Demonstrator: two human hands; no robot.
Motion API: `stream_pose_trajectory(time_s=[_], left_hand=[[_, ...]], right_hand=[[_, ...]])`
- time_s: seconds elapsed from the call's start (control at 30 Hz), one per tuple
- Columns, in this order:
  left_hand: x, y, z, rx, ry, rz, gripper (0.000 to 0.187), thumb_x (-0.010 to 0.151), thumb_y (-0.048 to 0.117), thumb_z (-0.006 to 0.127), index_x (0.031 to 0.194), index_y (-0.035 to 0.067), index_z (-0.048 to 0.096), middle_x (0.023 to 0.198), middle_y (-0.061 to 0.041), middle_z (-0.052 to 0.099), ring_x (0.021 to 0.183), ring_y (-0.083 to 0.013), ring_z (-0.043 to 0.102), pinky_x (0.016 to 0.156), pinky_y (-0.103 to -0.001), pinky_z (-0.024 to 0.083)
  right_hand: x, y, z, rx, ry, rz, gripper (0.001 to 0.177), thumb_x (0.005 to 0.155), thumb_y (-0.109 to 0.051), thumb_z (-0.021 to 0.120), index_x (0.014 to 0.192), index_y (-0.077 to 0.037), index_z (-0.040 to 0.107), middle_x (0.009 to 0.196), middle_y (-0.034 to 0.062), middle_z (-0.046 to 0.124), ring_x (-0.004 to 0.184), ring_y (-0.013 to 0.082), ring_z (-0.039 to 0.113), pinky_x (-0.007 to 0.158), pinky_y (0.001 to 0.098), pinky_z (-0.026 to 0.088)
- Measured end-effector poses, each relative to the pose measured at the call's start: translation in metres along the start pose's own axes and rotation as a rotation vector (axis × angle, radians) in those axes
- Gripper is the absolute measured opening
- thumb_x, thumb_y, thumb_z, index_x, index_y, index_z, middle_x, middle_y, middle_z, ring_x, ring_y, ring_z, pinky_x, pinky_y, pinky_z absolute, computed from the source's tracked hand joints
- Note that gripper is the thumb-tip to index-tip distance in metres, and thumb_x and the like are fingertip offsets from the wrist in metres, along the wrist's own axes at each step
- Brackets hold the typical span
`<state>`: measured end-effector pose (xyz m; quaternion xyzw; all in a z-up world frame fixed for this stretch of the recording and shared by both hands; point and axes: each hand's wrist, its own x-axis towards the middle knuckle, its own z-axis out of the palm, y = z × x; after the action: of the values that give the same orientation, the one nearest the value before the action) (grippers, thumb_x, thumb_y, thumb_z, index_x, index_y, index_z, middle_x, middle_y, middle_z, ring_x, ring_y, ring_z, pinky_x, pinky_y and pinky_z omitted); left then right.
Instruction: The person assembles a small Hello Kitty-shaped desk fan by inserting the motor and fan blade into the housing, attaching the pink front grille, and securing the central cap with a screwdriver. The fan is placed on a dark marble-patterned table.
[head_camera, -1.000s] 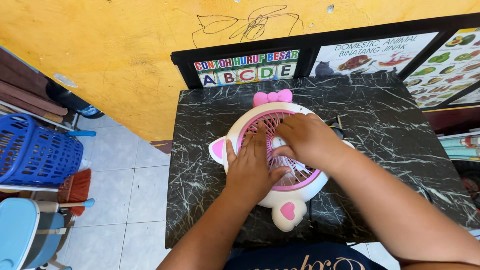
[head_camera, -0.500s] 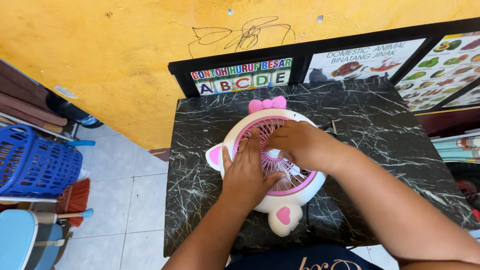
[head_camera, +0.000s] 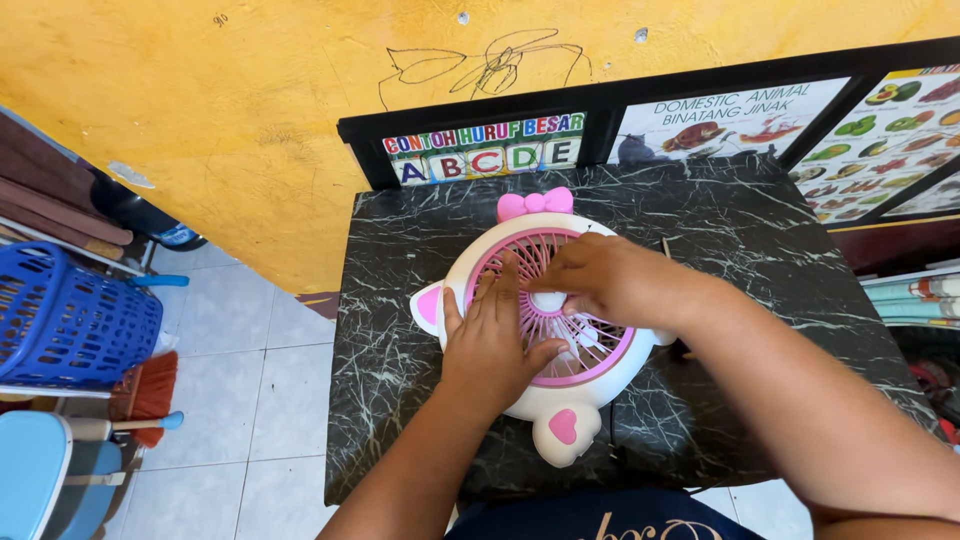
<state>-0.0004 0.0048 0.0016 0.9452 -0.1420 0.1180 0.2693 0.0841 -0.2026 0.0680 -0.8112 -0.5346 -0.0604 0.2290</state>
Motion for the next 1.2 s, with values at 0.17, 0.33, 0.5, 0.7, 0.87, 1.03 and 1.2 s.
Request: stream_pose_trajectory(time_s=[0.17,0.33,0.5,0.7,0.87,1.03,1.2], left_hand=[[0.001,-0.001,0.003,0.016,-0.003,-0.004,0.123,0.071,0.060,0.081,0.159,0.003,0.017,0.148,-0.019,0.051,0.136,-0.0383,0.049,0.115,-0.072,0.007],[0.002,-0.004,0.003,0.039,0.022,0.025,0.123,0.071,0.060,0.081,0.159,0.002,0.018,0.146,-0.020,0.053,0.134,-0.0375,0.053,0.119,-0.066,0.009],[0.002,-0.002,0.000,0.010,-0.054,-0.005,0.125,0.072,0.060,0.080,0.159,0.000,0.015,0.146,-0.018,0.053,0.131,-0.0348,0.055,0.121,-0.065,0.006],[0.001,-0.001,0.001,0.035,0.002,0.043,0.121,0.073,0.060,0.081,0.158,0.001,0.019,0.149,-0.021,0.050,0.138,-0.0393,0.048,0.115,-0.069,0.006],[-0.001,-0.001,0.002,0.015,-0.023,-0.011,0.120,0.071,0.058,0.083,0.157,0.003,0.020,0.148,-0.021,0.051,0.140,-0.0389,0.046,0.115,-0.073,0.007],[-0.001,-0.001,0.004,0.016,-0.019,-0.033,0.120,0.069,0.058,0.082,0.158,0.006,0.020,0.149,-0.018,0.050,0.139,-0.0378,0.047,0.114,-0.073,0.007],[-0.002,-0.003,0.007,0.023,0.010,-0.014,0.119,0.069,0.060,0.081,0.157,0.007,0.021,0.151,-0.018,0.049,0.137,-0.0365,0.049,0.114,-0.074,0.007]], right_hand=[[0.004,0.003,0.010,-0.028,0.032,0.001,0.035,0.077,-0.022,0.077,0.110,-0.013,0.074,0.099,0.0052,0.070,0.099,0.0311,0.064,0.088,0.0451,0.051],[0.002,-0.010,0.018,-0.149,0.088,0.080,0.035,0.080,-0.031,0.076,0.104,-0.006,0.071,0.088,0.0107,0.064,0.091,0.0341,0.063,0.079,0.0473,0.051],[-0.005,-0.021,0.023,-0.202,0.150,0.121,0.035,0.081,-0.032,0.075,0.106,-0.008,0.072,0.089,0.0080,0.066,0.090,0.0307,0.064,0.078,0.0472,0.050],[-0.002,-0.004,0.002,-0.155,0.065,-0.054,0.042,0.079,-0.031,0.073,0.115,-0.011,0.071,0.100,0.0035,0.067,0.098,0.0284,0.063,0.084,0.0442,0.049],[0.009,-0.010,0.002,-0.456,-0.170,-0.047,0.038,0.079,-0.035,0.071,0.110,-0.013,0.069,0.100,0.0003,0.065,0.104,0.0230,0.060,0.083,0.0399,0.044],[0.009,-0.014,0.010,-0.476,-0.243,-0.014,0.039,0.082,-0.033,0.069,0.110,-0.007,0.066,0.101,0.0040,0.066,0.103,0.0237,0.060,0.082,0.0390,0.043],[-0.001,-0.017,0.028,-0.358,-0.031,0.111,0.032,0.085,-0.032,0.069,0.104,-0.008,0.065,0.093,0.0069,0.064,0.098,0.0271,0.060,0.082,0.0416,0.042]])
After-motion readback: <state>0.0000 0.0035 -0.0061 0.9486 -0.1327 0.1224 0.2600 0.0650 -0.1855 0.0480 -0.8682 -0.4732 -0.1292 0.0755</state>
